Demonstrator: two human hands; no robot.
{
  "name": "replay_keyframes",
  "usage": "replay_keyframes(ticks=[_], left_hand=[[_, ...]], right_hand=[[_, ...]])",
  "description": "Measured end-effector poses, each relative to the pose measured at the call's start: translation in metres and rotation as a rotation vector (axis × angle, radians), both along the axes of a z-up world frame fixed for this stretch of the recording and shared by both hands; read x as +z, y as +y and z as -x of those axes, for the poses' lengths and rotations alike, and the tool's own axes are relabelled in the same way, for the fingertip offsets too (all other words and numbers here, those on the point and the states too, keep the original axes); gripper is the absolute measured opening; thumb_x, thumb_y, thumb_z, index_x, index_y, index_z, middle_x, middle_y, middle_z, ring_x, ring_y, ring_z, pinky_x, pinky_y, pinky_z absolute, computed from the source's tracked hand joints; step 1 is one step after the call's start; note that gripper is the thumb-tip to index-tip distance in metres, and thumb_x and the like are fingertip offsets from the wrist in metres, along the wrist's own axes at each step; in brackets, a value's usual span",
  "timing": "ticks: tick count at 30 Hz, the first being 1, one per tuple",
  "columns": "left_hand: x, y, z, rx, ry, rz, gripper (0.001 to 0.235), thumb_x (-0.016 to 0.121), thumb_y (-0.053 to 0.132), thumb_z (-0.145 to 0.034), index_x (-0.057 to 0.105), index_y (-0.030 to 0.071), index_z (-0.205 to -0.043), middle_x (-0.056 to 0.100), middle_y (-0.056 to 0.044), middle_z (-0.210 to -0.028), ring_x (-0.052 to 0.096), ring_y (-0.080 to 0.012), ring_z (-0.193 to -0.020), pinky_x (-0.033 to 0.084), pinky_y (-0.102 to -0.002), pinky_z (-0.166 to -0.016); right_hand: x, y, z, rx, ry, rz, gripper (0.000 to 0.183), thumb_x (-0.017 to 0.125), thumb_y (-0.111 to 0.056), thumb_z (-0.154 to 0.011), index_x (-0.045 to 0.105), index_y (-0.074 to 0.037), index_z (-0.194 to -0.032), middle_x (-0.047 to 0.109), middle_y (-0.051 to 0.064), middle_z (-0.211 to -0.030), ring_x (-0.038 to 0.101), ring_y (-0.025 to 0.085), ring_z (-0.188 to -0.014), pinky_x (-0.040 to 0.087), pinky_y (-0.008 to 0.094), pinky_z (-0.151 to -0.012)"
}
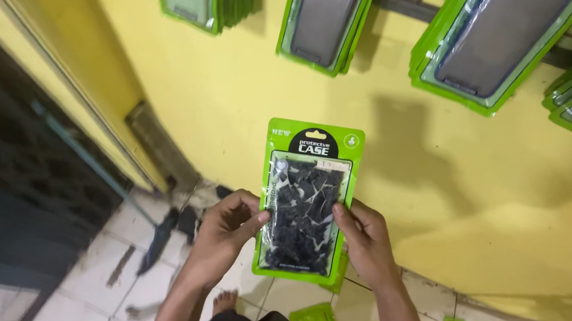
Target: The person picks up packaged phone cases from a white plastic chair, wipes each package with a cloth, and hangs them on a wall-mounted wire grid display. The person repeats this process for multiple cases, moving them from the chair to the display.
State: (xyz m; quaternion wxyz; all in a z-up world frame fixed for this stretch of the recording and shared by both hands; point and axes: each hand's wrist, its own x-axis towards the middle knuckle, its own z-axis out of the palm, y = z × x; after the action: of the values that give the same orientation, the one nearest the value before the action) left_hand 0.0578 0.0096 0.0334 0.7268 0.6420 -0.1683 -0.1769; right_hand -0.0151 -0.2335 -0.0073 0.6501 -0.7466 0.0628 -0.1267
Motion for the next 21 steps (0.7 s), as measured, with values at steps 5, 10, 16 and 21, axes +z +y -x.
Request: replay_keyframes(ticks=[5,10,16,21], left_hand=[[0.038,0.021,-0.067,-0.128,-0.027,-0.037,0.007,0.068,0.0,-0.099,0.064,0.004,-0.104,0.063,-0.003,-0.087,0.053,-0.007,-0.08,0.042,-0.025,-0.07],[0.041,0.04,-0.103,-0.207,-0.072,-0.009,0.011,0.067,-0.003,-0.097,0.063,0.003,-0.105,0.073,-0.004,-0.1,0.065,-0.0068,-0.093,0.054,-0.025,-0.084],[0.059,0.044,-0.142,-0.25,-0.075,0.03,0.013,0.067,-0.003,-0.097,0.061,0.003,-0.107,0.073,-0.004,-0.1,0.064,-0.0069,-0.09,0.052,-0.025,-0.077],[0.072,0.046,-0.164,-0.249,-0.092,0.098,0.012,0.067,-0.006,-0.098,0.06,0.003,-0.103,0.065,-0.002,-0.092,0.055,-0.005,-0.082,0.045,-0.023,-0.069]], right_hand=[[0.03,0.042,-0.047,-0.143,-0.013,-0.252,0.026,0.06,-0.028,-0.1,0.071,-0.005,-0.099,0.059,-0.007,-0.079,0.05,0.004,-0.074,0.043,0.023,-0.069],[0.027,0.073,-0.07,-0.225,0.004,-0.398,0.03,0.059,-0.026,-0.111,0.066,0.002,-0.101,0.054,-0.005,-0.08,0.047,0.006,-0.072,0.041,0.026,-0.065],[0.063,0.087,-0.092,-0.262,-0.032,-0.168,0.029,0.055,-0.024,-0.106,0.069,0.001,-0.11,0.07,-0.003,-0.093,0.06,0.005,-0.086,0.051,0.026,-0.078],[0.092,0.1,-0.112,-0.273,-0.088,-0.082,0.028,0.055,-0.021,-0.107,0.068,0.002,-0.115,0.072,-0.001,-0.102,0.062,0.006,-0.095,0.052,0.026,-0.086]])
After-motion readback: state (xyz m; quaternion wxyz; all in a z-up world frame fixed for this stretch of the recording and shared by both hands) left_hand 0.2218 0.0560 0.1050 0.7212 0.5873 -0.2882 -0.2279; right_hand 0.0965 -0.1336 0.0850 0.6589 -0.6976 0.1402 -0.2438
